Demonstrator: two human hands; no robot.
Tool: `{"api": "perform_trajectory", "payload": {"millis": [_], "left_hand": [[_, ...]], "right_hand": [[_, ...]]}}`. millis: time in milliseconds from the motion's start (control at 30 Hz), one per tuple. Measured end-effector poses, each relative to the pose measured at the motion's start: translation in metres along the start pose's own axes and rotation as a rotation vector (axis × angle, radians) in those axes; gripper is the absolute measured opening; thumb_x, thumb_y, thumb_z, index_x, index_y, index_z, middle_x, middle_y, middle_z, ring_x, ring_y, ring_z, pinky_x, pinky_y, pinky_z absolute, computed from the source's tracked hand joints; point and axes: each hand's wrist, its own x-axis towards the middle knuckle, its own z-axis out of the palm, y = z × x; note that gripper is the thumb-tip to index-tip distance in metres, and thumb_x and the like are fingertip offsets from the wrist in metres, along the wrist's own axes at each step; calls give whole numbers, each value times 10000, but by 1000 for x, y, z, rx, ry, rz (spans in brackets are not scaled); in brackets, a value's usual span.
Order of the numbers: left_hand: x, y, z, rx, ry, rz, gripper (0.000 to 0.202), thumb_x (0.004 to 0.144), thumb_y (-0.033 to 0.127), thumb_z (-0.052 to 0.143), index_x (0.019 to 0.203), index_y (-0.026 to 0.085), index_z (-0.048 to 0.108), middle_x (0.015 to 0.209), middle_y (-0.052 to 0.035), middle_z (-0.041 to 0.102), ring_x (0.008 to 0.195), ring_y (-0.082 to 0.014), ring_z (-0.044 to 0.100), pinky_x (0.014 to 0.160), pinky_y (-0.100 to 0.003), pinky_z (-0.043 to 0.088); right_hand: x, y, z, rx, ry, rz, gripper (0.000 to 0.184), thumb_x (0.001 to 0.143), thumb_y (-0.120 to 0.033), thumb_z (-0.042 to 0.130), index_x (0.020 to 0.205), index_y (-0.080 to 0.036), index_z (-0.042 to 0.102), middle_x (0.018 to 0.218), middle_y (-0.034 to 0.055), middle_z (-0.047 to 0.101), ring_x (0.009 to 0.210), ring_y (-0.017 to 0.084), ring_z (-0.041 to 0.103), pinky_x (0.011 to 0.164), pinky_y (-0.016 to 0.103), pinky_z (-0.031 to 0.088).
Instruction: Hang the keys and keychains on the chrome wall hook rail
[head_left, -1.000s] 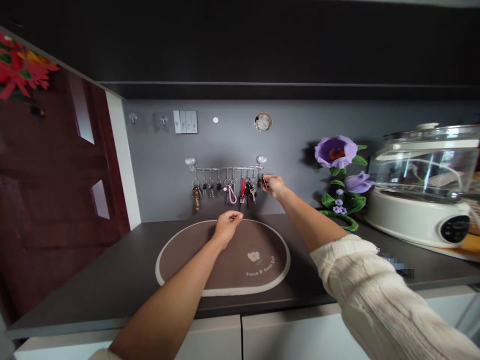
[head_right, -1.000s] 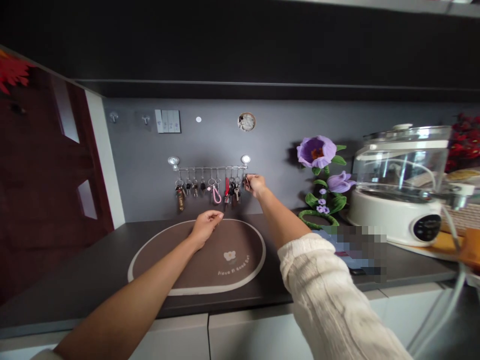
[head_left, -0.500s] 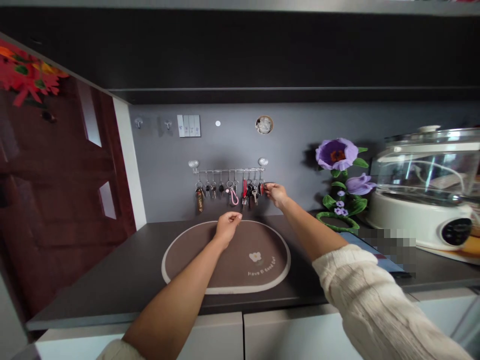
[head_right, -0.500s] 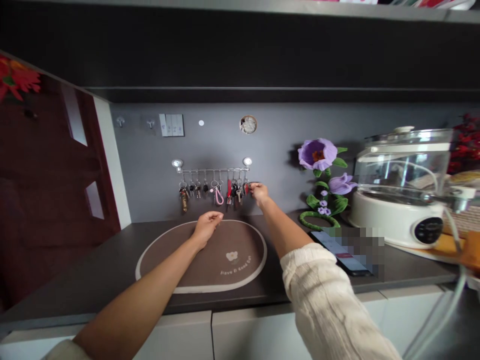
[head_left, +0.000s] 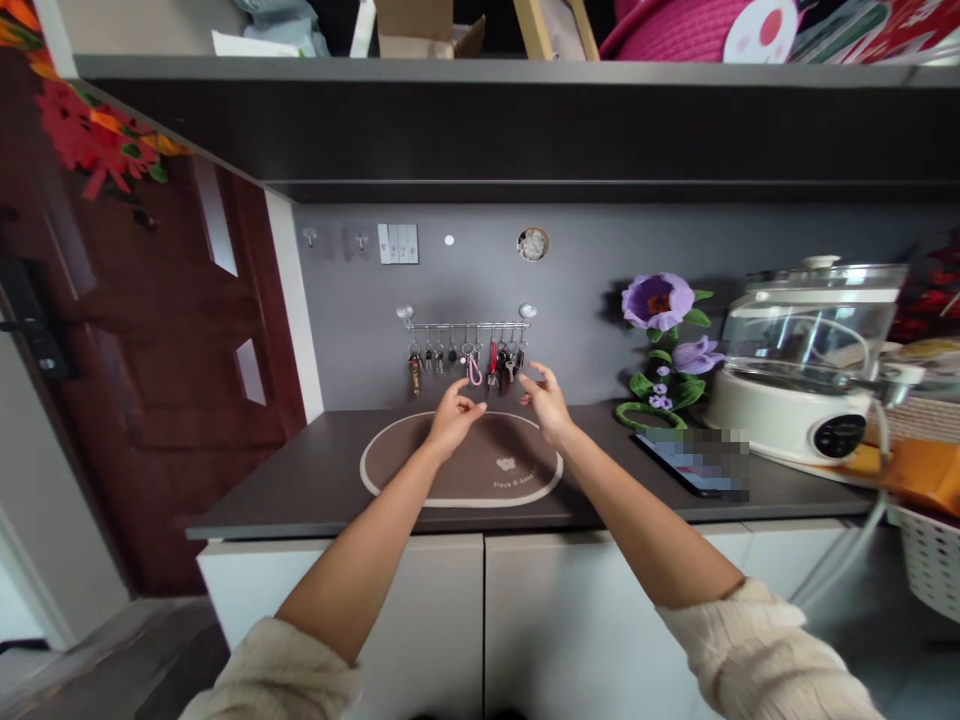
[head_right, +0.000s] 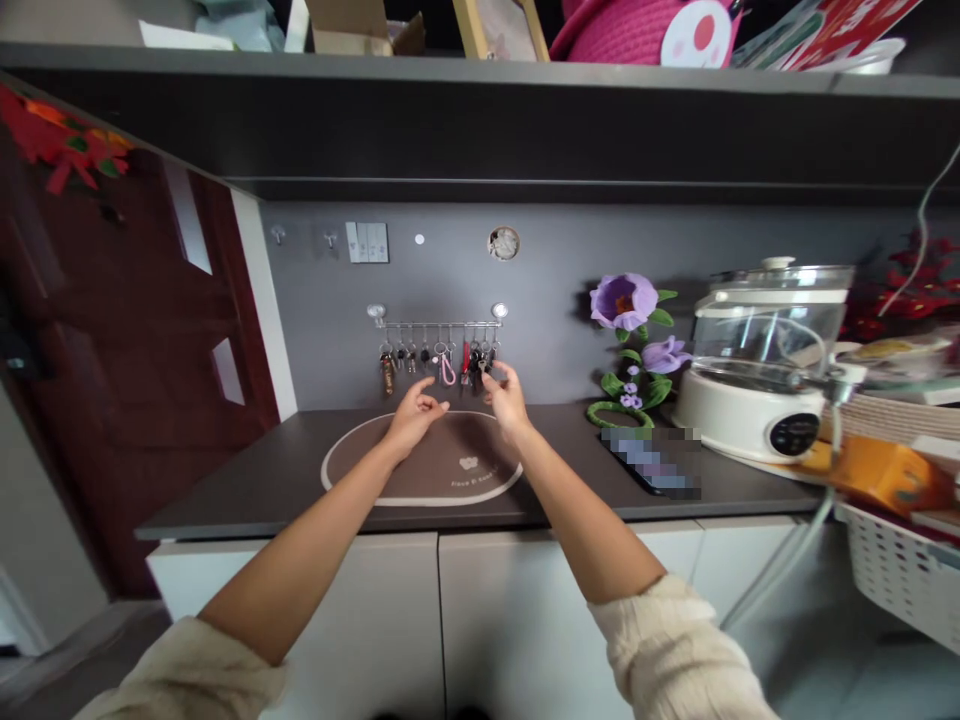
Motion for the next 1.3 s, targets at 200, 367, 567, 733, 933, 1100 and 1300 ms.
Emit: {"api": "perform_trajectory", "payload": {"millis": [200, 367, 567, 733, 933, 1100, 1300], "left_hand": [[-43, 43, -27, 40, -123, 132, 950, 612, 183, 630, 1348, 235, 31, 640, 56, 517, 583, -60, 475, 649, -197, 373], [-78, 48, -52, 131, -221, 116, 1016, 604, 164, 623, 1339, 222, -75, 652, 54, 525, 608, -70, 489, 676, -214, 388], [-90, 35, -68, 156, -233, 70, 1036, 601, 162, 620, 1332, 214, -112, 650, 57, 523, 584, -70, 483, 651, -215, 397], [-55, 31, -81, 175, -144, 58, 1003, 582, 214, 661, 1347, 239, 13, 707, 35, 551, 659, -90, 519, 735, -254, 393], [33, 11, -107, 276, 332, -34, 881, 429, 294, 766, 1215, 180, 385, 1142, -113, 487, 1082, -220, 430, 898, -309, 311], [100, -8, -108, 109, 418, -157, 754, 377, 299, 788, 1043, 164, 462, 1111, -134, 513, 1058, -220, 468, 876, -311, 340], [132, -34, -76, -97, 366, -145, 597, 463, 335, 752, 947, 172, 442, 782, -34, 588, 692, -135, 572, 665, -285, 448]], "right_hand": [[-52, -23, 3, -43, -242, -170, 798, 679, -227, 572, 1336, -294, 126, 585, -75, 447, 543, 76, 402, 622, 215, 406], [-83, -12, -7, -106, -419, -181, 906, 654, -211, 593, 1352, -254, 17, 580, -86, 445, 515, 66, 384, 571, 194, 394], [-94, -4, -11, -174, -450, -135, 928, 640, -228, 611, 1352, -249, 16, 586, -86, 461, 534, 71, 424, 586, 203, 409], [-66, -4, -11, -222, -437, -201, 840, 654, -279, 613, 1346, -248, 136, 634, -57, 501, 574, 83, 463, 628, 233, 423], [22, 0, -18, -297, -87, -150, 628, 553, -385, 690, 1116, -186, 498, 928, 62, 573, 852, 176, 524, 802, 331, 408], [92, 16, -8, -235, 80, -40, 898, 410, -379, 759, 1188, -157, 369, 1115, 123, 507, 989, 212, 492, 855, 320, 390], [121, 57, 33, -168, 160, -154, 975, 438, -417, 729, 1233, -180, 216, 1136, 98, 482, 1016, 175, 482, 893, 295, 372]]}}
